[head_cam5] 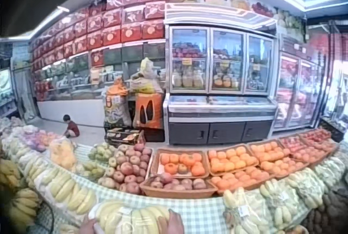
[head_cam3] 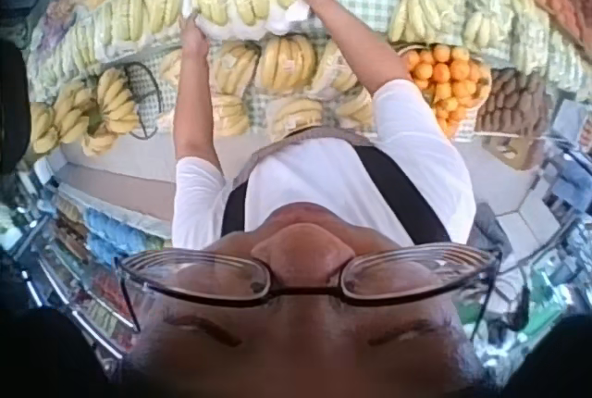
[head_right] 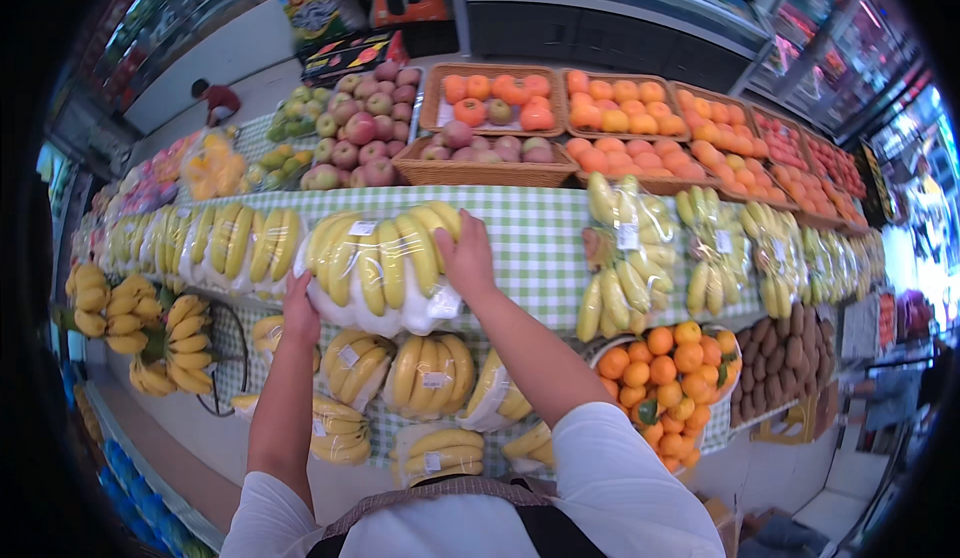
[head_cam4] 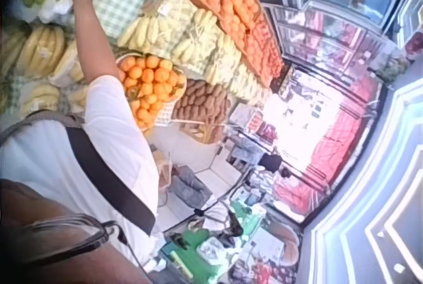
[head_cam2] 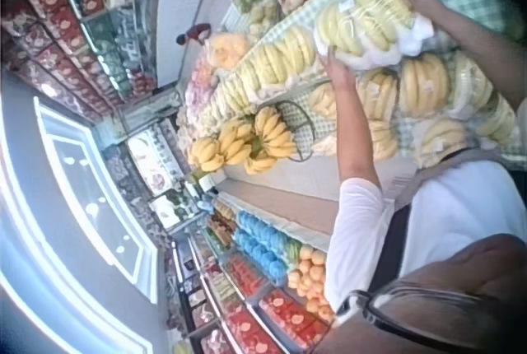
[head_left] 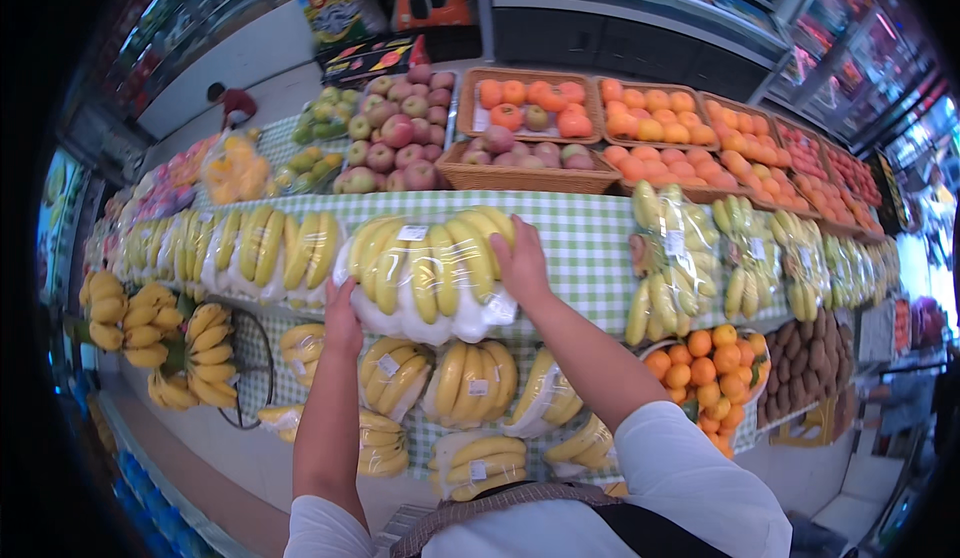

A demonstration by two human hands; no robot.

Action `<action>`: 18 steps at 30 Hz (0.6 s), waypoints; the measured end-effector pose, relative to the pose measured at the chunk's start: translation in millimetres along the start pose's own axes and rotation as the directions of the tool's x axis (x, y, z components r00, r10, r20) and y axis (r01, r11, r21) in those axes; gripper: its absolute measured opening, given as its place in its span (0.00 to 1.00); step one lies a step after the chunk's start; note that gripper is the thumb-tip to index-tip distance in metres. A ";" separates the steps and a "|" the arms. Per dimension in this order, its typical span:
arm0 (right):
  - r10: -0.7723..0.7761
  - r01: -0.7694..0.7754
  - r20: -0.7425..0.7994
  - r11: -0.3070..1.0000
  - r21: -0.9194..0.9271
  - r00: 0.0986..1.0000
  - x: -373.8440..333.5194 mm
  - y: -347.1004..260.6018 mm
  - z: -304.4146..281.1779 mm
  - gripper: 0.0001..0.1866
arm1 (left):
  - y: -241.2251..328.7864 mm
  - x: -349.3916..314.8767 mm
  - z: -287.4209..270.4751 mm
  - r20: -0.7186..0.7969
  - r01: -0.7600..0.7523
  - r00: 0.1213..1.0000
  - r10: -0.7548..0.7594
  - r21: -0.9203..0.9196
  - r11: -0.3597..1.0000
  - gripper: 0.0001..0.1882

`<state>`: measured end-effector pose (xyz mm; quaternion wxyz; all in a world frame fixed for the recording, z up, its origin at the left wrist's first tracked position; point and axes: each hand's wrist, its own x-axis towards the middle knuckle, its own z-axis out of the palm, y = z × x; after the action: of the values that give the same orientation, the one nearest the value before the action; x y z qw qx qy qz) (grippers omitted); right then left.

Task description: The person assembles cardboard boxes by folding flaps and inserting dividers. They handle multiple flat and pre-formed boxes, place foam inserts, and arrange the boxes on the floor near a produce stall.

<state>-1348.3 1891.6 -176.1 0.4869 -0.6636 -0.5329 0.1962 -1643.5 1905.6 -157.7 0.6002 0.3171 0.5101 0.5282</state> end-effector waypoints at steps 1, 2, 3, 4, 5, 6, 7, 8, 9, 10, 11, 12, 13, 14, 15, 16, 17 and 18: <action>-0.152 0.135 -0.087 0.975 -0.176 0.985 2.6 8.4 3.1 0.28 | 1.1 -3.7 2.4 -0.067 0.025 0.998 -0.016 0.138 0.990 0.27; -0.137 0.125 -0.041 0.969 -0.213 0.990 6.2 2.0 -1.3 0.26 | -4.7 -2.2 -9.9 -0.060 -0.057 0.995 0.073 0.236 0.970 0.28; -0.124 0.111 -0.041 0.965 -0.237 0.991 2.2 -8.0 -10.4 0.25 | -5.9 -7.7 -12.1 -0.088 -0.040 0.994 0.069 0.291 0.956 0.31; -0.110 0.109 0.010 0.961 -0.253 0.994 -6.0 -27.1 -25.3 0.24 | -4.5 -17.4 -16.0 -0.115 -0.022 0.991 0.067 0.354 0.935 0.33; -0.183 0.171 -0.036 0.962 -0.213 0.983 -18.8 -43.0 -39.7 0.22 | -4.5 -28.7 -23.6 -0.023 -0.089 0.994 0.104 0.356 0.930 0.32; -0.248 0.240 -0.080 0.966 -0.098 0.965 -37.8 -56.4 -52.6 0.20 | -3.6 -41.6 -32.3 0.063 -0.155 0.988 0.142 0.350 0.924 0.30; -0.232 0.232 -0.070 0.973 0.003 0.970 -60.8 -63.4 -61.7 0.19 | 7.8 -65.1 -26.1 0.084 -0.118 0.992 0.094 0.356 0.927 0.28; -0.265 0.271 -0.110 0.961 0.046 0.958 -89.5 -71.7 -69.0 0.18 | 18.6 -93.0 -22.8 0.094 -0.081 0.994 0.050 0.367 0.927 0.26; -0.184 0.185 -0.023 0.979 0.080 0.983 -121.7 -82.0 -79.1 0.16 | 16.6 -113.5 -33.8 0.109 -0.074 0.993 0.036 0.368 0.927 0.24; -0.105 0.096 0.070 0.988 0.118 0.992 -155.4 -89.7 -85.3 0.15 | 14.8 -131.9 -46.8 0.116 -0.065 0.993 0.024 0.369 0.927 0.22; -0.146 0.146 -0.011 0.978 0.147 0.989 -193.6 -92.4 -84.5 0.12 | 12.8 -152.4 -54.9 0.157 -0.052 0.988 -0.011 0.392 0.918 0.20; -0.030 0.019 0.053 0.980 0.199 0.998 -235.8 -94.4 -80.8 0.10 | 10.2 -171.5 -62.7 0.190 -0.041 0.981 -0.042 0.414 0.910 0.19; 0.045 -0.073 0.149 0.980 0.183 0.988 -277.7 -102.4 -81.5 0.10 | 7.8 -188.7 -73.8 0.203 -0.015 0.976 -0.077 0.417 0.909 0.18; 0.118 -0.160 0.243 0.974 0.160 0.963 -317.2 -110.2 -82.5 0.10 | 5.2 -204.2 -83.7 0.215 0.010 0.970 -0.110 0.419 0.908 0.17; 0.052 -0.115 0.329 0.978 0.175 0.943 -360.1 -103.7 -74.8 0.10 | 3.0 -219.5 -90.8 0.221 0.039 0.964 -0.145 0.422 0.906 0.16; -0.006 -0.082 0.416 0.978 0.193 0.910 -390.3 -104.3 -72.6 0.10 | 2.7 -236.0 -95.3 0.257 0.038 0.952 -0.167 0.443 0.896 0.15; 0.080 -0.165 0.417 0.971 0.171 0.905 -411.4 -101.8 -67.2 0.10 | 5.1 -251.7 -97.4 0.294 0.035 0.936 -0.192 0.465 0.885 0.15; 0.170 -0.253 0.416 0.955 0.153 0.893 -425.0 -106.9 -71.6 0.10 | 4.1 -267.6 -102.0 0.329 0.035 0.918 -0.222 0.490 0.871 0.15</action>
<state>-1498.5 1474.0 -162.5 0.4089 -0.6108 -0.5222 0.4324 -1720.4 1634.2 -108.0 0.6248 0.5139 0.5197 0.2746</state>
